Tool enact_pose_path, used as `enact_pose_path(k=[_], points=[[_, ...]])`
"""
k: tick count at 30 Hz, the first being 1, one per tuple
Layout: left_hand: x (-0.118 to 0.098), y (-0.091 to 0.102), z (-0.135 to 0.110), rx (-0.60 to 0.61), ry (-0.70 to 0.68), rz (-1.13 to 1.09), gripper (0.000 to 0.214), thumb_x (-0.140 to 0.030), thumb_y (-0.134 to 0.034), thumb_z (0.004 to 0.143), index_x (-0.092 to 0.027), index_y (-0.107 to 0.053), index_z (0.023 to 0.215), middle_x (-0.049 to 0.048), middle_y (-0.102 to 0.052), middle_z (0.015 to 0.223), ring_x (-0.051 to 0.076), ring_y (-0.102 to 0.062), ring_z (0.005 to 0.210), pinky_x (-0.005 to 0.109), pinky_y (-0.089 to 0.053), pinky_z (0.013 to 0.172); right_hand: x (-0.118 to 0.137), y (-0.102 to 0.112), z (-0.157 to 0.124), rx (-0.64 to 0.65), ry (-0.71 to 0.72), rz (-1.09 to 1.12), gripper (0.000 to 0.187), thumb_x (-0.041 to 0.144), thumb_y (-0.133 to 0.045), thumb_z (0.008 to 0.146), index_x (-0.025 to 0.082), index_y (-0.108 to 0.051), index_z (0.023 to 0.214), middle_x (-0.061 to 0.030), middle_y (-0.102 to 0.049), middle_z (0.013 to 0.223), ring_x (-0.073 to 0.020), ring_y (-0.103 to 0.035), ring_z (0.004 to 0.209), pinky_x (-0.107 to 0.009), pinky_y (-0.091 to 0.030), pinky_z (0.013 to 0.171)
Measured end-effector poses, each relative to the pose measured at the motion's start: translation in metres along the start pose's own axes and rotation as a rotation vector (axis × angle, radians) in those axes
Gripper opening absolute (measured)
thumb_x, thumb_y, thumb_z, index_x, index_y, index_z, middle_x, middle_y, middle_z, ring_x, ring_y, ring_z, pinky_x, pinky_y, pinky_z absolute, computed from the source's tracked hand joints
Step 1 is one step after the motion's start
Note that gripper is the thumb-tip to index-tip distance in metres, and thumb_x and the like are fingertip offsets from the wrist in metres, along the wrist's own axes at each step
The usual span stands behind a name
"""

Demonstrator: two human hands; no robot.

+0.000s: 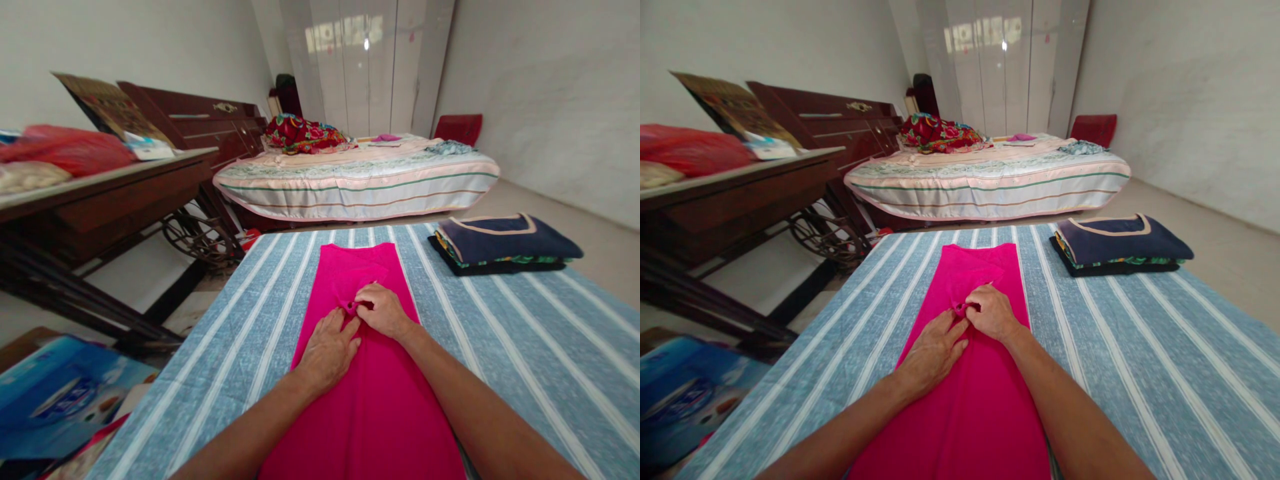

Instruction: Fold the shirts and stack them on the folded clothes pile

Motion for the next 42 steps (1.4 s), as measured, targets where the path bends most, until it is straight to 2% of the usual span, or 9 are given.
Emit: enact_pose_path(k=[4, 8, 11, 13, 16, 22, 28, 34, 42], points=[[-0.002, 0.006, -0.003, -0.053, -0.024, -0.007, 0.039, -0.021, -0.049, 0.086, -0.019, -0.053, 0.125, 0.0138, -0.052, 0.127, 0.027, -0.047, 0.122, 0.048, -0.038, 0.104, 0.004, 0.002, -0.002, -0.011, 0.023, -0.015, 0.015, 0.006, -0.056, 0.068, 0.020, -0.060, 0.066, -0.0007, -0.063, 0.076, -0.0154, -0.055, 0.077, -0.026, -0.040, 0.078], [-0.003, 0.016, -0.009, -0.144, -0.078, -0.078, 0.020, -0.021, -0.048, 0.086, -0.019, -0.061, 0.101, 0.0098, -0.059, 0.111, 0.023, -0.054, 0.108, 0.040, -0.044, 0.097, 0.010, 0.003, -0.002, -0.001, 0.057, -0.035, 0.011, 0.008, -0.060, 0.066, 0.019, -0.059, 0.066, -0.0025, -0.063, 0.079, -0.0165, -0.056, 0.080, -0.027, -0.041, 0.078], [0.010, 0.024, -0.011, -0.229, -0.008, -0.131, 0.010, -0.019, -0.048, 0.084, -0.018, -0.059, 0.086, 0.0066, -0.062, 0.094, 0.021, -0.057, 0.094, 0.037, -0.048, 0.088, 0.014, 0.003, -0.001, 0.025, 0.076, -0.041, 0.011, 0.008, -0.061, 0.066, 0.019, -0.059, 0.067, -0.0032, -0.063, 0.080, -0.0170, -0.055, 0.080, -0.027, -0.041, 0.077], [0.019, 0.032, -0.009, -0.309, 0.050, -0.136, 0.009, -0.020, -0.051, 0.083, -0.018, -0.057, 0.090, 0.0062, -0.061, 0.092, 0.021, -0.056, 0.093, 0.038, -0.048, 0.086, 0.015, 0.003, -0.001, 0.046, 0.076, -0.052, 0.011, 0.008, -0.061, 0.067, 0.019, -0.059, 0.068, -0.0035, -0.062, 0.080, -0.0174, -0.055, 0.080, -0.028, -0.041, 0.076], [0.020, 0.041, -0.002, -0.395, 0.067, -0.124, 0.027, -0.023, -0.057, 0.079, -0.018, -0.054, 0.106, 0.0086, -0.060, 0.104, 0.024, -0.053, 0.102, 0.041, -0.045, 0.091, 0.013, 0.000, -0.001, 0.081, 0.067, -0.070, 0.011, 0.009, -0.062, 0.067, 0.019, -0.060, 0.070, -0.0039, -0.062, 0.079, -0.0181, -0.055, 0.079, -0.028, -0.042, 0.075], [0.012, 0.034, 0.017, -0.253, 0.027, -0.157, 0.016, -0.019, -0.054, 0.081, -0.017, -0.059, 0.095, 0.0080, -0.060, 0.100, 0.023, -0.053, 0.100, 0.038, -0.045, 0.091, 0.010, 0.000, -0.002, 0.084, 0.059, -0.038, 0.011, 0.007, -0.062, 0.067, 0.018, -0.061, 0.069, -0.0037, -0.062, 0.079, -0.0175, -0.055, 0.079, -0.028, -0.043, 0.074], [0.017, 0.031, 0.016, -0.239, 0.021, -0.182, 0.021, -0.010, -0.045, 0.081, -0.018, -0.060, 0.092, 0.0071, -0.061, 0.099, 0.020, -0.054, 0.100, 0.036, -0.044, 0.093, 0.009, 0.004, 0.000, 0.044, 0.071, 0.049, 0.010, 0.008, -0.063, 0.070, 0.017, -0.064, 0.071, -0.0049, -0.065, 0.082, -0.0176, -0.058, 0.082, -0.029, -0.043, 0.078], [0.037, 0.038, 0.008, -0.357, 0.259, -0.141, 0.016, -0.022, -0.060, 0.078, -0.017, -0.056, 0.092, 0.0061, -0.061, 0.090, 0.022, -0.057, 0.090, 0.036, -0.046, 0.085, -0.001, 0.001, 0.000, 0.053, 0.002, 0.064, 0.012, 0.007, -0.062, 0.071, 0.018, -0.063, 0.070, -0.0026, -0.064, 0.078, -0.0160, -0.057, 0.079, -0.027, -0.042, 0.076], [0.029, 0.023, 0.016, -0.174, 0.401, -0.106, 0.021, -0.037, -0.064, 0.075, -0.018, -0.056, 0.069, 0.0039, -0.058, 0.075, 0.021, -0.056, 0.080, 0.032, -0.042, 0.074, -0.007, 0.004, 0.001, 0.022, -0.046, 0.083, 0.014, 0.006, -0.059, 0.069, 0.019, -0.060, 0.065, 0.0002, -0.061, 0.071, -0.0149, -0.055, 0.073, -0.026, -0.041, 0.072]])
Point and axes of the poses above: each hand's wrist, its own z-axis towards the middle knuckle, its own y-axis out of the back of the hand, x = y × z, the point moved 10 cm from there along z, towards the middle knuckle
